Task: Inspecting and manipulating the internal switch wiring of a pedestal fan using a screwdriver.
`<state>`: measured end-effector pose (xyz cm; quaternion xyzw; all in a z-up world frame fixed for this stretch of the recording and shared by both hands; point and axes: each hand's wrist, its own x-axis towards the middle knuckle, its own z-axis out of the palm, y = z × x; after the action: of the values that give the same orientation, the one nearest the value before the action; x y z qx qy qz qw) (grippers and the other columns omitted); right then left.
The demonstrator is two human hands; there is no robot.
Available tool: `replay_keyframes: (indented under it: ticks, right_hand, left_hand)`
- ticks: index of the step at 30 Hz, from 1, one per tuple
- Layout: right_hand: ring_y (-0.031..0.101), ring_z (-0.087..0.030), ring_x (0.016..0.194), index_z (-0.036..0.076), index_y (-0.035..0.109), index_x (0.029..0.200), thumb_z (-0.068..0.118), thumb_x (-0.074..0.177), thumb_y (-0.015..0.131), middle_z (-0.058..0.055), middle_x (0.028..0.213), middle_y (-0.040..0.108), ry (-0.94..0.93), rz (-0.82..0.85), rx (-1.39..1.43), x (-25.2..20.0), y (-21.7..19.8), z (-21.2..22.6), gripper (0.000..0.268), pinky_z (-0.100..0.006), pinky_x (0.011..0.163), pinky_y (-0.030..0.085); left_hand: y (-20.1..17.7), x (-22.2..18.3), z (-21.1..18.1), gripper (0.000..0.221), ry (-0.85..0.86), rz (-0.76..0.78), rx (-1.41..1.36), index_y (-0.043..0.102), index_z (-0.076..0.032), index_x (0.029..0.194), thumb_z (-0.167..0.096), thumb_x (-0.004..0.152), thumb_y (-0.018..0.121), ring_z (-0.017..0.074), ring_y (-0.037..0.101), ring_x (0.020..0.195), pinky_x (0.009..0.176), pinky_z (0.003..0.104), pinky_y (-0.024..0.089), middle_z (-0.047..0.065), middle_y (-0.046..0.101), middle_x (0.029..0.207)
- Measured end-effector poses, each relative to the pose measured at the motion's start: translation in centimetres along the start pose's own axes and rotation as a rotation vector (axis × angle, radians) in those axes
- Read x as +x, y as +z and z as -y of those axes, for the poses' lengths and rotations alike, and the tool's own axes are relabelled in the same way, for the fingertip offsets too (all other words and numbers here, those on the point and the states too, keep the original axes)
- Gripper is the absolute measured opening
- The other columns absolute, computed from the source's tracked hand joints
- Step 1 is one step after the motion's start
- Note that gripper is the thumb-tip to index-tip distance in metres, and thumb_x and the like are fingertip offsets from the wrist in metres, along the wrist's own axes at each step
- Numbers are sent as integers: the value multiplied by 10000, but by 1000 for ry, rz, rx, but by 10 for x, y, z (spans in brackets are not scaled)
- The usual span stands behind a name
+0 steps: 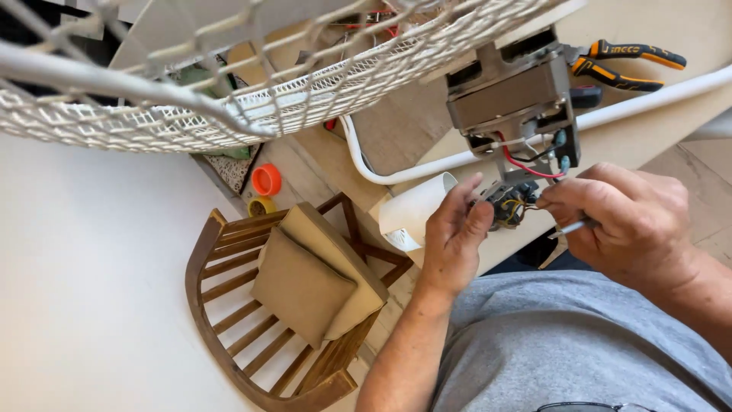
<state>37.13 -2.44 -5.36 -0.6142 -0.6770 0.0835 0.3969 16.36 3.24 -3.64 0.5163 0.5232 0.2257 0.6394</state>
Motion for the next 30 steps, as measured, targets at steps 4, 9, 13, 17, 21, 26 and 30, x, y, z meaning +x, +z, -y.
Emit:
replay_keyframes:
  ticks: [4, 9, 13, 17, 21, 26, 30]
  right_hand:
    - [595, -209, 648, 124, 737, 1051, -119, 876, 661, -18, 804, 658, 28, -7, 53, -1, -3, 2, 309, -371, 555, 431]
    - [471, -183, 532, -29, 614, 889, 106, 941, 781, -127, 701, 588, 249, -167, 330, -10, -29, 13, 221, -316, 559, 372]
    - [564, -201, 523, 41, 621, 751, 230, 884, 700, -87, 667, 624, 169, -100, 326, -25, -23, 26, 245, -340, 500, 405]
    - [616, -184, 598, 87, 663, 1039, 367, 875, 735, -16, 744, 632, 232, 23, 358, -46, 12, 31, 332, -355, 537, 482]
    - [683, -211, 753, 90, 668, 958, 249, 855, 811, -75, 901, 707, 299, -50, 418, -43, 31, 33, 237, -348, 624, 555]
    - [711, -221, 807, 63, 671, 957, 180, 879, 748, -96, 926, 708, 346, -70, 514, -47, 31, 30, 161, -320, 728, 584]
    - [739, -213, 803, 65, 653, 1034, 174, 907, 699, -83, 978, 744, 370, -48, 542, -61, 34, 27, 174, -300, 731, 580]
  left_hand:
    - [8, 7, 6, 593, -114, -7, -94, 689, -53, 1320, -506, 942, 630, 133, 518, 696, 580, 269, 471, 35, 634, 869]
    - [14, 0, 3, 359, -150, -128, -270, 750, -8, 1189, -279, 960, 701, 201, 614, 660, 532, 311, 570, 84, 664, 820]
    - [20, -2, -5, 307, -213, -174, -305, 744, 34, 1096, -234, 951, 706, 235, 686, 704, 544, 337, 626, 144, 710, 857]
    - [27, -4, -15, 301, -229, -180, -342, 733, 30, 1113, -222, 954, 691, 266, 702, 721, 611, 406, 664, 169, 725, 894]
    - [32, -6, -18, 305, -262, -210, -269, 748, 9, 1153, -201, 941, 682, 232, 718, 783, 616, 414, 660, 139, 751, 956]
    - [21, -3, -20, 345, -218, -246, -165, 751, 32, 1142, -214, 909, 685, 263, 703, 648, 572, 386, 641, 175, 750, 865]
    - [7, 0, -7, 350, -147, -333, -69, 752, 42, 1128, -195, 871, 744, 253, 689, 548, 512, 349, 617, 193, 729, 746]
